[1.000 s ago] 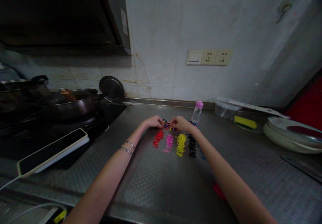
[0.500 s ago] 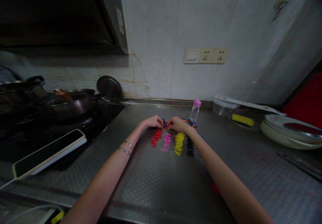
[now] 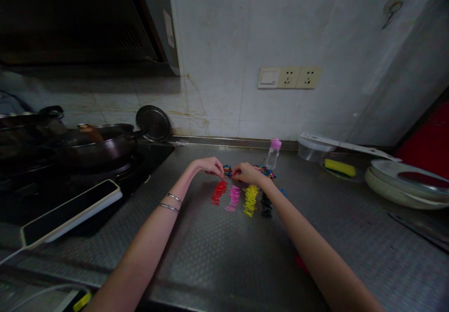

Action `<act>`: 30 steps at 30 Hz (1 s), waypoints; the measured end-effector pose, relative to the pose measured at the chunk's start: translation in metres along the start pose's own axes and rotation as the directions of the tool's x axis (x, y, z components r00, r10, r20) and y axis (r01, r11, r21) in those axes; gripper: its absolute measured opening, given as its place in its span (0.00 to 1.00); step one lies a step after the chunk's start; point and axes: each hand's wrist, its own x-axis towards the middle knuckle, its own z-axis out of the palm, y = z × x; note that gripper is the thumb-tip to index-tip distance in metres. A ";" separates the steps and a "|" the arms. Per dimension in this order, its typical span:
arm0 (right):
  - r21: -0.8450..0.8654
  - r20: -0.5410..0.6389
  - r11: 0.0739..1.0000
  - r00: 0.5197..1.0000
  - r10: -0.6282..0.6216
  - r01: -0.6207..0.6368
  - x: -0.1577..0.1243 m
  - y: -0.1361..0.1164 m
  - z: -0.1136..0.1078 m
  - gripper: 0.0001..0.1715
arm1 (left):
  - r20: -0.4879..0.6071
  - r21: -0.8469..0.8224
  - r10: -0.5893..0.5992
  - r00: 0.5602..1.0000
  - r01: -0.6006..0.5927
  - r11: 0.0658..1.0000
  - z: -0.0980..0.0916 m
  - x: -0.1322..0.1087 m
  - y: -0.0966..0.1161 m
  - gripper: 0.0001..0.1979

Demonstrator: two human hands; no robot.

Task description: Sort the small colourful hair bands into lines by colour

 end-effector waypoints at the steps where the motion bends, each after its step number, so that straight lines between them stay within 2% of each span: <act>1: 0.003 0.011 1.000 1.000 -0.014 0.014 0.000 -0.001 0.000 0.11 | 0.034 0.007 -0.014 0.999 0.014 1.000 0.001 -0.001 0.001 0.15; 4: -0.011 0.022 0.999 0.999 -0.032 0.032 -0.001 -0.004 0.001 0.11 | 0.086 0.019 -0.044 0.995 0.043 0.999 0.002 -0.004 0.003 0.16; 6: -0.034 0.022 0.999 1.000 -0.019 0.019 -0.001 -0.005 0.001 0.10 | 0.071 0.014 -0.049 0.996 0.048 0.999 0.001 -0.005 0.001 0.17; 11: -0.074 0.029 0.997 0.999 0.017 -0.015 0.000 -0.005 0.004 0.09 | -0.103 0.001 -0.022 0.994 0.022 1.000 -0.006 -0.005 -0.007 0.16; 17: -0.079 -0.017 0.996 0.999 -0.038 0.037 0.002 -0.002 0.008 0.09 | -0.262 -0.057 -0.036 0.964 0.022 0.998 -0.010 -0.006 -0.014 0.17; 20: -0.024 -0.078 0.998 0.995 -0.056 0.054 0.003 -0.002 0.008 0.10 | -0.304 -0.067 -0.045 0.952 0.025 0.997 -0.011 -0.006 -0.017 0.18; 24: 0.106 -0.133 0.994 0.991 0.000 0.015 0.006 -0.006 0.004 0.13 | -0.339 -0.027 -0.040 0.940 0.033 0.999 -0.013 -0.003 -0.027 0.15; 27: 0.209 -0.066 0.978 0.998 0.007 0.007 0.010 -0.014 0.003 0.13 | -0.339 0.035 -0.019 0.941 0.033 0.999 -0.012 0.002 -0.035 0.13; 30: 0.299 0.020 0.953 0.998 -0.053 0.045 0.013 -0.023 0.008 0.13 | -0.337 0.069 -0.015 0.942 0.041 0.997 -0.008 0.007 -0.040 0.14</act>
